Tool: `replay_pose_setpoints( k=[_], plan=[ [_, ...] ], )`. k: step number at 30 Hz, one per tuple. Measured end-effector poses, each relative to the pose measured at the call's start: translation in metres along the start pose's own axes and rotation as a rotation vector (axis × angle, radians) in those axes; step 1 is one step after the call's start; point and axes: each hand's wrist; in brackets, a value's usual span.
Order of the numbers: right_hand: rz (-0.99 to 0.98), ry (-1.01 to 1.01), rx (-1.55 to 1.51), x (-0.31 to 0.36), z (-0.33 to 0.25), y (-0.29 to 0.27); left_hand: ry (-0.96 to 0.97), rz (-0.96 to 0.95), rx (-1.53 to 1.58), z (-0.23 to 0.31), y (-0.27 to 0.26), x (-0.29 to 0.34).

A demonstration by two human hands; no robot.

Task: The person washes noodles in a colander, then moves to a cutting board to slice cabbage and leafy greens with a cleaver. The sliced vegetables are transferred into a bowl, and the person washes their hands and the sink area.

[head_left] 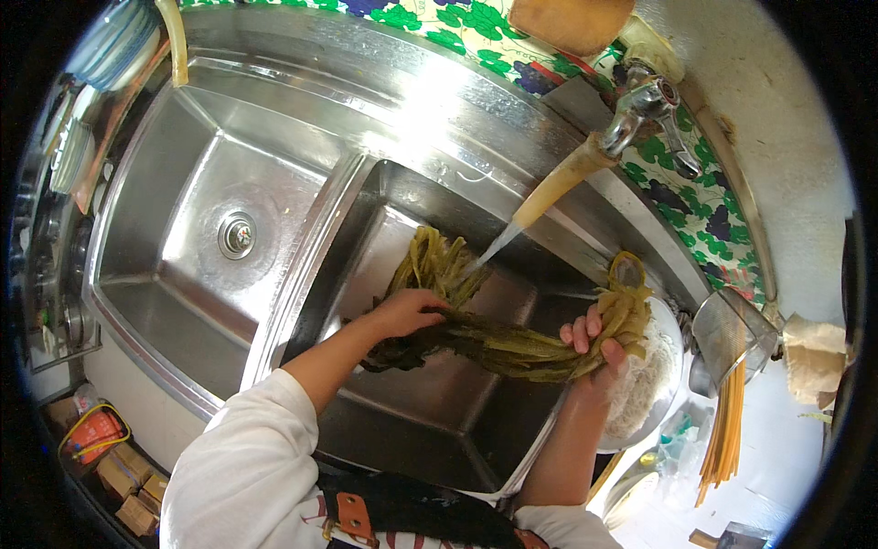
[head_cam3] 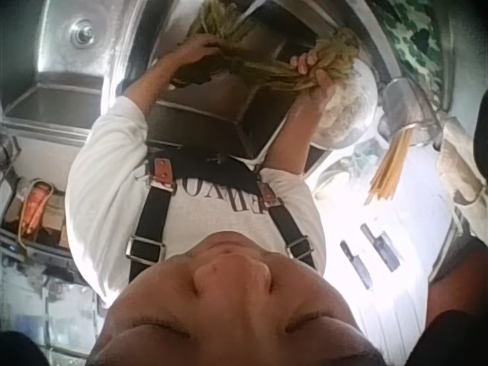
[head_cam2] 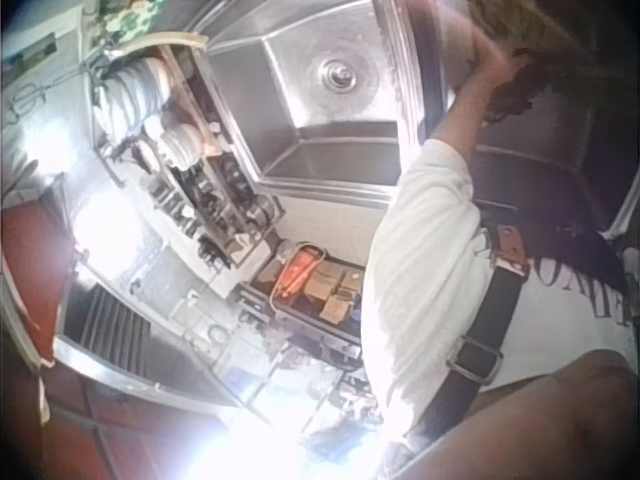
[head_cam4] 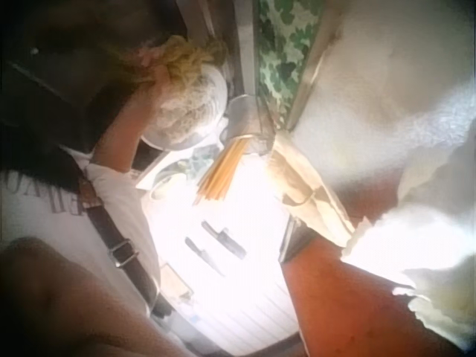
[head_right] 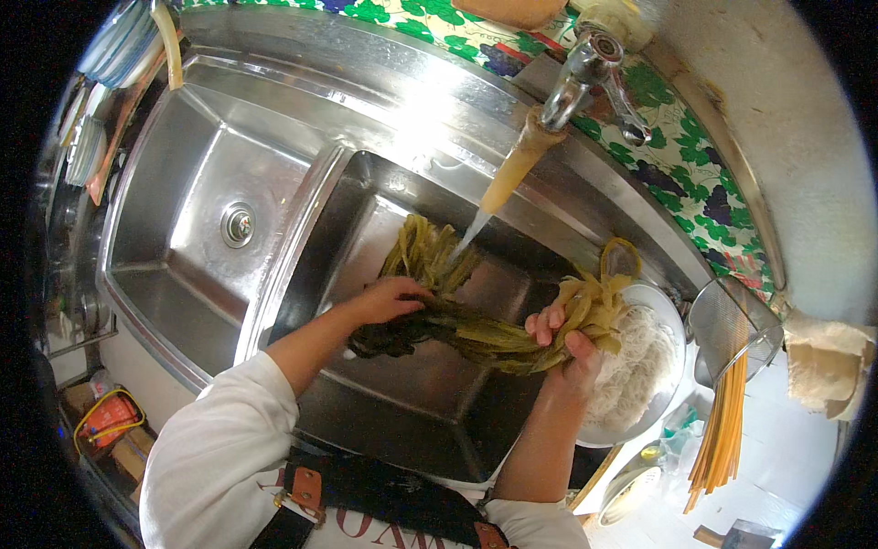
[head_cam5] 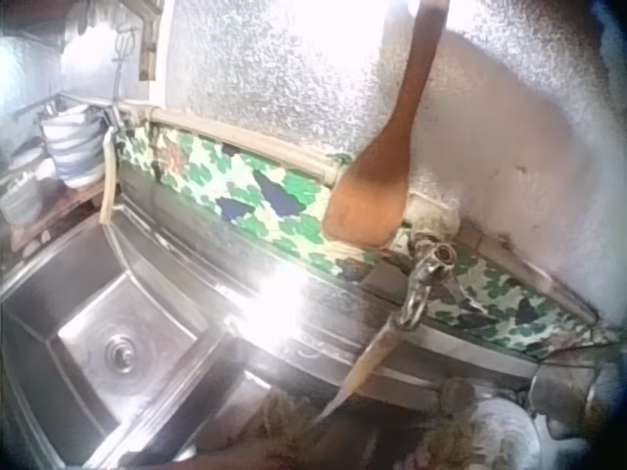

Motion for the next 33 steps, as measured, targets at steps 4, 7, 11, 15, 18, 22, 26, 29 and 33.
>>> replay_pose_setpoints(
  k=[4,7,11,15,18,22,26,29,33],
  plan=[
    [-0.084,-0.017,0.061,-0.008,0.008,-0.010,0.059,0.123,0.183,-0.011,-0.021,0.004],
    [-0.185,-0.004,0.109,-0.010,0.012,-0.013,-0.081,0.128,0.395,-0.020,-0.030,0.001],
    [-0.365,0.021,0.077,-0.010,0.018,-0.003,-0.087,0.100,0.342,-0.029,-0.014,-0.019],
    [-0.622,0.049,-0.009,-0.023,0.019,0.013,-0.102,-0.251,0.353,-0.013,0.028,-0.047],
    [-0.842,0.054,-0.165,-0.043,0.015,0.018,-0.629,-0.341,0.394,0.014,0.040,-0.046],
    [-0.512,0.034,-0.356,-0.053,0.020,0.009,-0.691,-0.477,0.478,0.030,0.023,-0.030],
    [-0.097,0.141,-0.363,-0.055,0.040,-0.005,-0.649,-0.068,0.426,0.018,0.014,-0.035],
    [0.061,0.178,0.051,-0.066,0.062,-0.009,-0.564,0.378,0.552,0.008,0.005,-0.051],
    [0.257,0.214,0.134,-0.082,0.092,-0.005,-0.328,0.337,0.821,0.021,-0.014,-0.063]
  ],
)
Point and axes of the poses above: each hand's wrist, its own x-axis away from the middle knuckle, its own y-axis out of the palm, z = x × y, and after that the axes turned 15 degrees about z, right-handed
